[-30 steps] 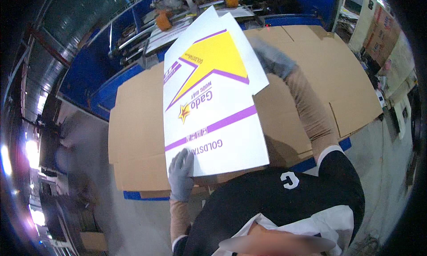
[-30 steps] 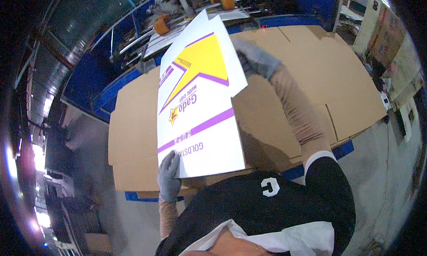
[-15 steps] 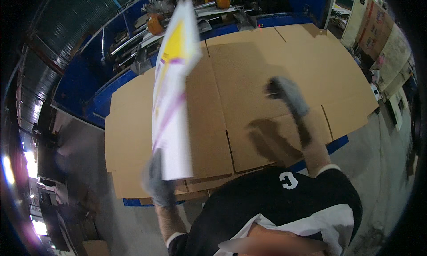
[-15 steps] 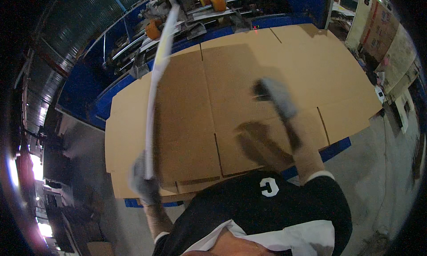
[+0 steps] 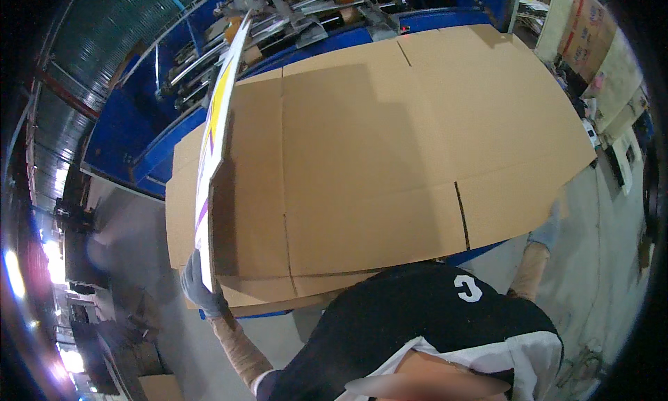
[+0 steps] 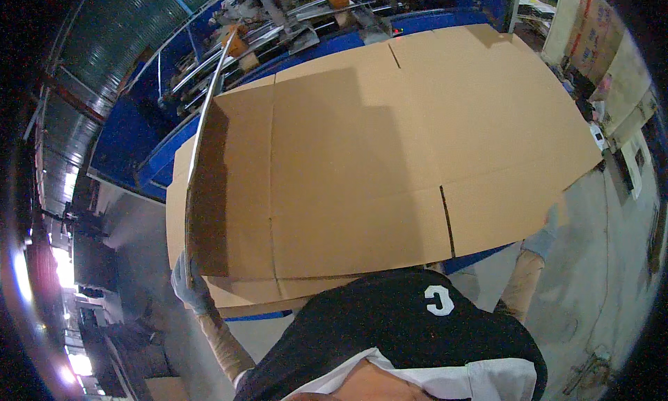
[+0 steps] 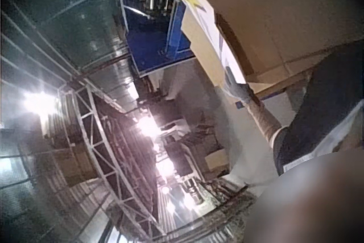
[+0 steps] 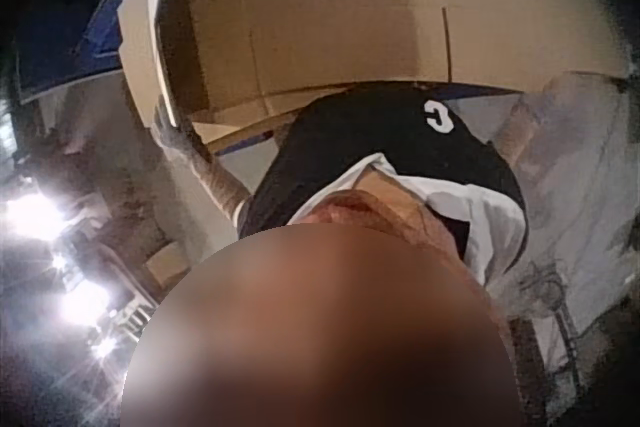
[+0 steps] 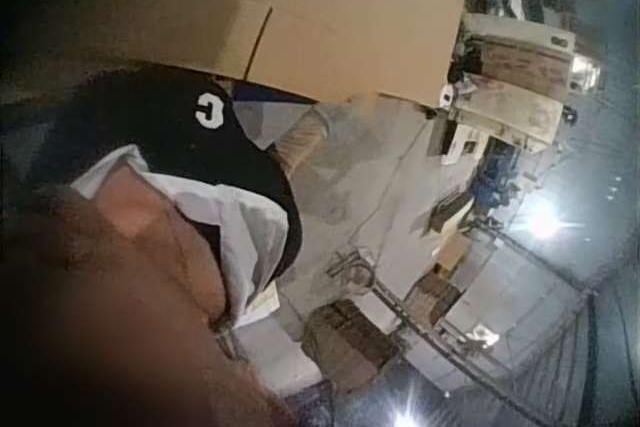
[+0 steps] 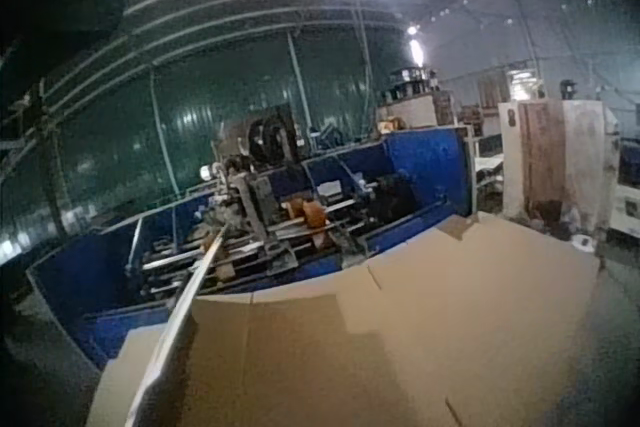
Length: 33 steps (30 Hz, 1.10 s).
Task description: The person repeatedly picks up flat cardboard sheets and branded inserts, aligns them on a blue work surface, and stacks the assembled units. The person occasionally walks to a nearby conveyor to retrieve more inserts and returns to continue stacking.
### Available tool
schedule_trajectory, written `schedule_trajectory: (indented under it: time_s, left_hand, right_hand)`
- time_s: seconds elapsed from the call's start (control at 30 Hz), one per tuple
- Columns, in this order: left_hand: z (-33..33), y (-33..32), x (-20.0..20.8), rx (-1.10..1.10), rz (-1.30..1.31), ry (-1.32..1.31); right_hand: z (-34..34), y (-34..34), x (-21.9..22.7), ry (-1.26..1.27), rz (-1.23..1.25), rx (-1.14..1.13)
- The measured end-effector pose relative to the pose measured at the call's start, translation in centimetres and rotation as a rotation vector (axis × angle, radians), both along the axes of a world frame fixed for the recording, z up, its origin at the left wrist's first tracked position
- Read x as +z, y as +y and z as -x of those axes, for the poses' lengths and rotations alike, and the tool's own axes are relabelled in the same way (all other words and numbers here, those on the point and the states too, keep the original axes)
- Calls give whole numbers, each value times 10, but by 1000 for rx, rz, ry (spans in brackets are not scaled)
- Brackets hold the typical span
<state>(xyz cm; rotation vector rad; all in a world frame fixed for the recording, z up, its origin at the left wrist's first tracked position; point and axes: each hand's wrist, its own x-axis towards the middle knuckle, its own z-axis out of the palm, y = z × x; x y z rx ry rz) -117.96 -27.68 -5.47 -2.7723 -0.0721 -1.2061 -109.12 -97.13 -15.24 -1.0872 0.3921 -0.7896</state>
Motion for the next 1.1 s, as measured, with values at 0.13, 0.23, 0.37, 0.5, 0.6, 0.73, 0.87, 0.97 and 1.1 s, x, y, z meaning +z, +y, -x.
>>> schedule_trajectory:
  time_s: [0.13,0.23,0.37,0.5,0.6,0.73,0.87,0.97,1.1]
  left_hand:
    - [-4,-32,-3,2,337,27]
    - [-36,-69,6,-96,319,124]
    - [-87,-124,-10,-382,259,212]
    - [-104,-158,-45,-545,172,271]
    - [-100,-164,-64,-528,154,376]
    - [-95,-167,-76,-584,-3,620]
    - [-99,-168,-72,-594,-28,647]
    - [-99,-167,-63,-596,12,672]
    - [-102,-147,-55,-594,49,843]
  right_hand:
    - [-18,39,50,-124,466,-86]
    - [-58,94,80,-116,997,-108]
    - [-127,153,102,-301,1417,164]
    - [-123,186,78,-534,1634,235]
    - [-112,200,47,-532,1783,470]
    - [-109,200,25,-585,1976,633]
    - [-112,200,31,-558,2018,676]
    - [-110,198,37,-491,2003,741]
    - [-135,172,27,-414,1968,984]
